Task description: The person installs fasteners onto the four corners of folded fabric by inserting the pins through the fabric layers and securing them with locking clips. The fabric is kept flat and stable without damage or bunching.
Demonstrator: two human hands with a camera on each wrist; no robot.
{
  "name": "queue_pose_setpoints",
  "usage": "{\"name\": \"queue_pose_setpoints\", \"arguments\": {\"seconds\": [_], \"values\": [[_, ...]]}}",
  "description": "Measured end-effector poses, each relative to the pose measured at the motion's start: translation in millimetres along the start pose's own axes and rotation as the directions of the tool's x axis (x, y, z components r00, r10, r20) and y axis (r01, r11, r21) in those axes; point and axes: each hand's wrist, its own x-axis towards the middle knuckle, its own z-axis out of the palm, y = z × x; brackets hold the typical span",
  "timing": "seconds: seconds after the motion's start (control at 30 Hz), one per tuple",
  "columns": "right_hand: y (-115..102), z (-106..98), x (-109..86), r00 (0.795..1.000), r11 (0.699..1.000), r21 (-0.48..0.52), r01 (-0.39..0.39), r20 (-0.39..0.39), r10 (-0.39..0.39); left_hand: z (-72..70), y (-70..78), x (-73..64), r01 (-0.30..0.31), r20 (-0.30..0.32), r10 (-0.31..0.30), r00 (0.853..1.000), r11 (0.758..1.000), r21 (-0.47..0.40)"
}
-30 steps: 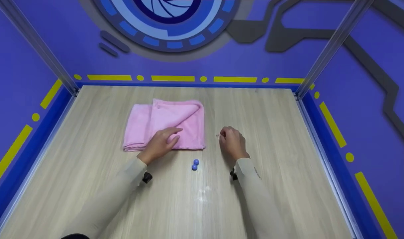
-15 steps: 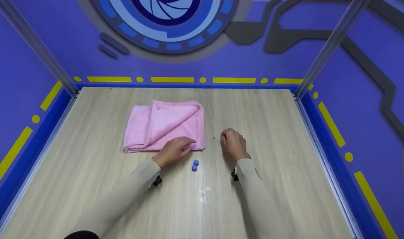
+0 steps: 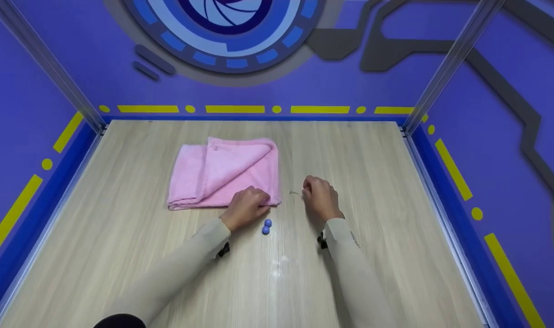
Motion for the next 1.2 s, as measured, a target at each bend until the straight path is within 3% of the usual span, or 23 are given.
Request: {"name": "queue_pose_setpoints", "arguments": {"seconds": [0.23,0.5,0.7,0.83,0.93,1.1,1.2], "values": [[4,1,-1.0,1.0,1.0,0.002,0.011,0.014,-0.011,4.9,9.4,2.4,0.053,-0.017,-0.051,0.999,0.99,0.133],[7,5,-2.9,1.0,1.0,0.005,0.012,0.02,-0.012,10.1,12.8,2.0,0.077,-0.062,-0.07,0.996,0.989,0.128],[5,5,-4.4,1.0,1.0,0.028,-0.009,0.026,0.008,10.4,13.4,3.3,0.088,-0.057,-0.082,0.995,0.991,0.105],[3,3,-3.9,0.999,0.999,0.045,-0.022,0.026,0.021,6.3,11.0,5.5,0.117,-0.042,-0.116,0.992,0.992,0.036],[1,3,-2.7,1.0,0.999,0.04,0.0,0.016,0.0,2.3,7.6,6.9,0.162,-0.02,-0.164,0.986,0.984,-0.077],[-5,3,-0.1,0.999,0.999,0.027,0.037,-0.021,-0.036,-4.0,1.2,8.1,0.255,-0.015,-0.27,0.963,0.925,-0.283],[-10,3,1.9,0.998,0.999,0.025,0.044,-0.042,-0.043,-6.4,-2.0,8.3,0.276,-0.041,-0.31,0.95,0.895,-0.351]]}}
